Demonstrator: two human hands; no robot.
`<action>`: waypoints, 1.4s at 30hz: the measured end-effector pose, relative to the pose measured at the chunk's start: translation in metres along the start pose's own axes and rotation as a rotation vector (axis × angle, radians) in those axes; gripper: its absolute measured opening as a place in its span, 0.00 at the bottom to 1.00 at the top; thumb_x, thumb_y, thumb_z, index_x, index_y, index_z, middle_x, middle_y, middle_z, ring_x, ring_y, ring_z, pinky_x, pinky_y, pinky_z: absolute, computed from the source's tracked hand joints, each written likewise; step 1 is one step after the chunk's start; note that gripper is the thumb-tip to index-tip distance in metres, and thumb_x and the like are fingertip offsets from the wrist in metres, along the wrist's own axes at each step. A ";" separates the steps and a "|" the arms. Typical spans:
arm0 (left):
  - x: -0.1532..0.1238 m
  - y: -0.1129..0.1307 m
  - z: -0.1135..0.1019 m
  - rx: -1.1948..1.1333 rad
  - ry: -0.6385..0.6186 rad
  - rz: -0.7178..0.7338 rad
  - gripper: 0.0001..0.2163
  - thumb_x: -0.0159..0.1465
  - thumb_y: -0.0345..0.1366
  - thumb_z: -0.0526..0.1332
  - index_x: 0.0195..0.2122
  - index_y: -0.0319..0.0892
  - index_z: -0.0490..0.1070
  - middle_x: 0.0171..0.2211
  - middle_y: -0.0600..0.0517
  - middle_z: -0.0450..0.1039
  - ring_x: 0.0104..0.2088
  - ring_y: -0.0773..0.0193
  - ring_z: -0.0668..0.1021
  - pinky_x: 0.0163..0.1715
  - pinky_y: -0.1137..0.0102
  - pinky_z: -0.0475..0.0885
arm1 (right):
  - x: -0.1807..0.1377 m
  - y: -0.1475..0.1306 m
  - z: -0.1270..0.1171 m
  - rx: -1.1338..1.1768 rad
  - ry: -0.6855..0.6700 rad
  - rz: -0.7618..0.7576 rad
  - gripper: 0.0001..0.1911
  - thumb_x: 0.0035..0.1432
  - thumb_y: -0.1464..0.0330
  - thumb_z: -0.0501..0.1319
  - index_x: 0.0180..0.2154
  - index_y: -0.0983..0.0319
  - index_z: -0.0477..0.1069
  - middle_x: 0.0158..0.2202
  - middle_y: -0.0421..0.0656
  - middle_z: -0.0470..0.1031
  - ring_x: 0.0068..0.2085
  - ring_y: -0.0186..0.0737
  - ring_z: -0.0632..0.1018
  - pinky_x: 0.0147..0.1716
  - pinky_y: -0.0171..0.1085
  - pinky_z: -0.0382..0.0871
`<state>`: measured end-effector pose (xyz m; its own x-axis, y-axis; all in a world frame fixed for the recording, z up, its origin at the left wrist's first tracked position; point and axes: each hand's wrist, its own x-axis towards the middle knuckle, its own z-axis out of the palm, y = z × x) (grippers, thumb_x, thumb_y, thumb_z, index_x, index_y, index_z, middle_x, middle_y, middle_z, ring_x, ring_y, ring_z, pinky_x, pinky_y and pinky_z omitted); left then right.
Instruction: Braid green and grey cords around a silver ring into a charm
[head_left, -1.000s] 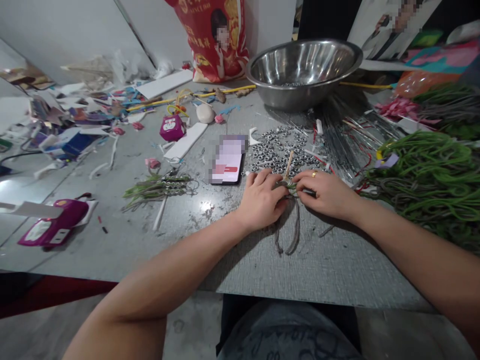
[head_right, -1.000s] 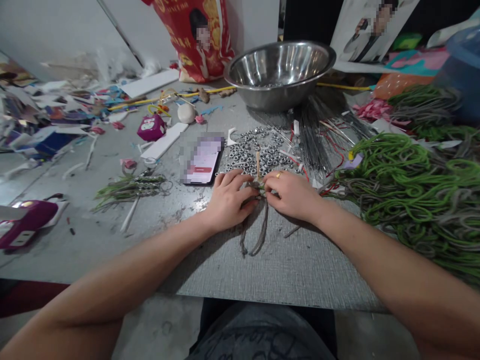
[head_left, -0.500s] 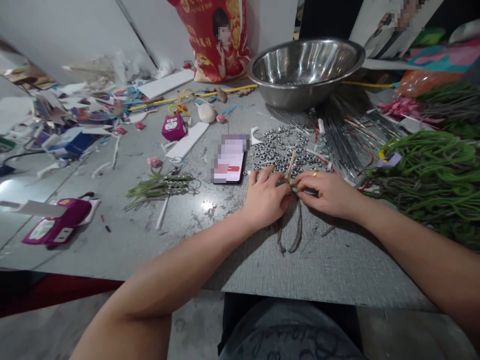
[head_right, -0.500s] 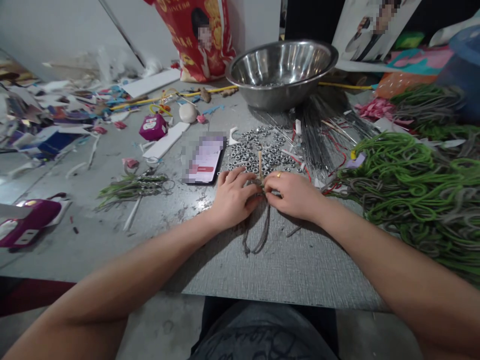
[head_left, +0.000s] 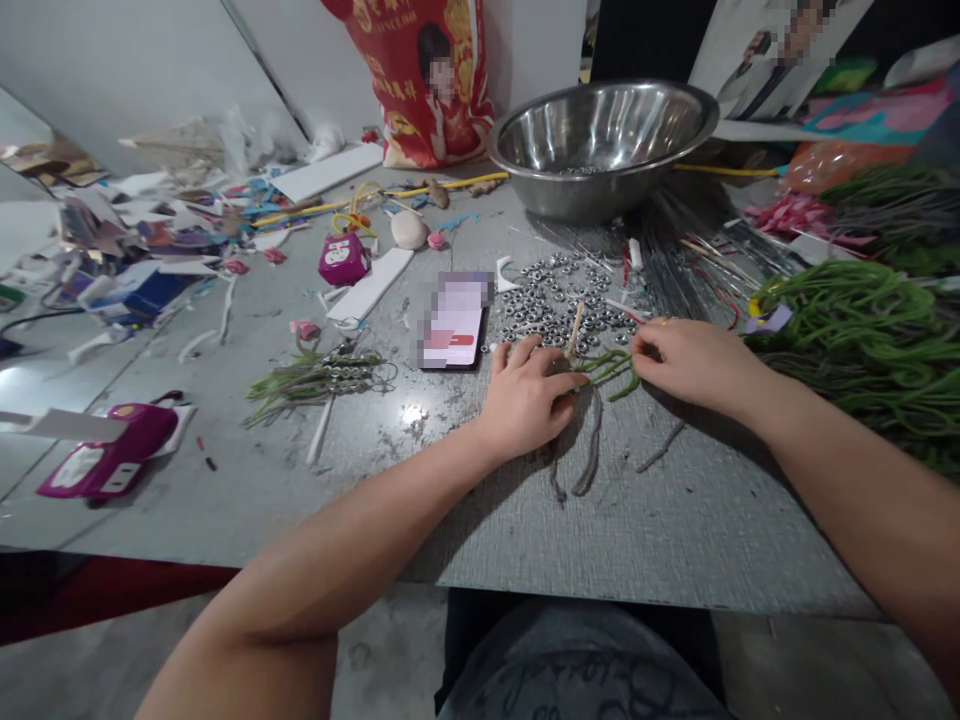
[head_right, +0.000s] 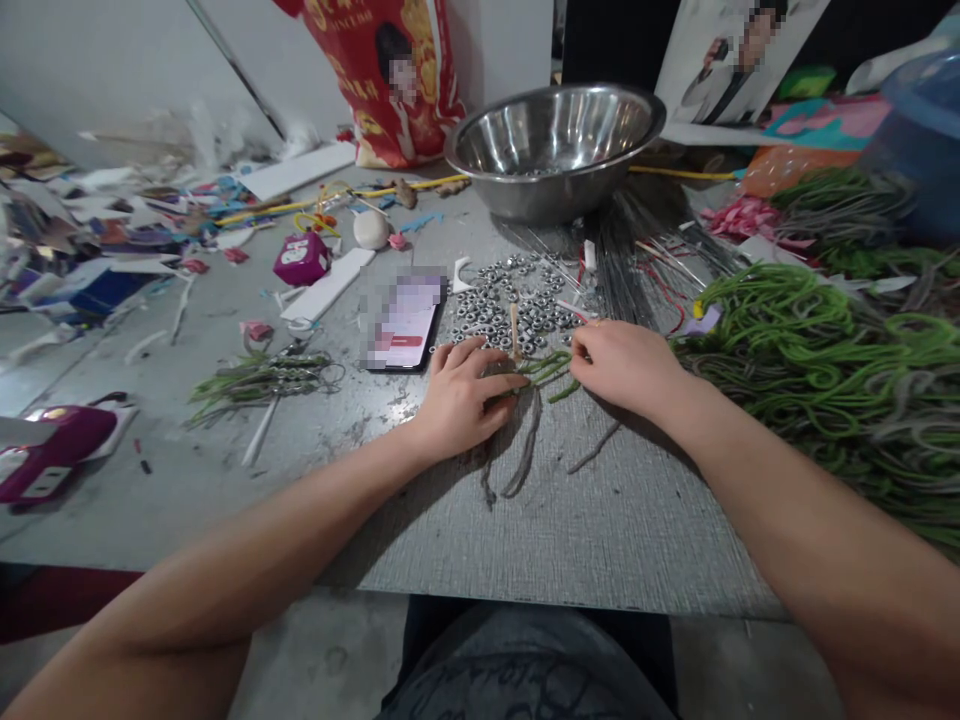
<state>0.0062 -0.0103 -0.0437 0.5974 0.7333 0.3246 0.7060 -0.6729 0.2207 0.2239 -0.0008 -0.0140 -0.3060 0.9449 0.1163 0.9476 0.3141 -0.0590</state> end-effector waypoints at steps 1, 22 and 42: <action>0.000 0.000 0.000 -0.008 -0.009 -0.004 0.12 0.57 0.36 0.60 0.42 0.54 0.75 0.47 0.52 0.72 0.54 0.48 0.65 0.50 0.50 0.58 | 0.000 0.001 0.001 -0.017 -0.006 0.006 0.08 0.50 0.70 0.54 0.21 0.59 0.67 0.26 0.42 0.74 0.24 0.37 0.71 0.19 0.35 0.53; 0.002 0.000 -0.005 -0.089 -0.072 -0.030 0.09 0.56 0.38 0.61 0.38 0.43 0.71 0.48 0.50 0.71 0.56 0.50 0.63 0.54 0.55 0.56 | -0.004 -0.004 -0.006 0.194 -0.384 -0.353 0.07 0.55 0.70 0.53 0.30 0.60 0.69 0.33 0.43 0.72 0.34 0.39 0.73 0.33 0.37 0.62; -0.003 -0.005 -0.001 -0.044 0.229 0.137 0.15 0.63 0.48 0.55 0.34 0.42 0.72 0.40 0.51 0.74 0.48 0.56 0.68 0.47 0.61 0.59 | -0.006 -0.038 0.016 0.552 0.115 -0.319 0.06 0.59 0.69 0.54 0.30 0.60 0.68 0.28 0.40 0.74 0.32 0.37 0.72 0.34 0.37 0.61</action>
<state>0.0007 -0.0095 -0.0446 0.5813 0.5973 0.5526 0.6044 -0.7717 0.1982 0.1884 -0.0172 -0.0284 -0.5234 0.7913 0.3161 0.6155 0.6077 -0.5018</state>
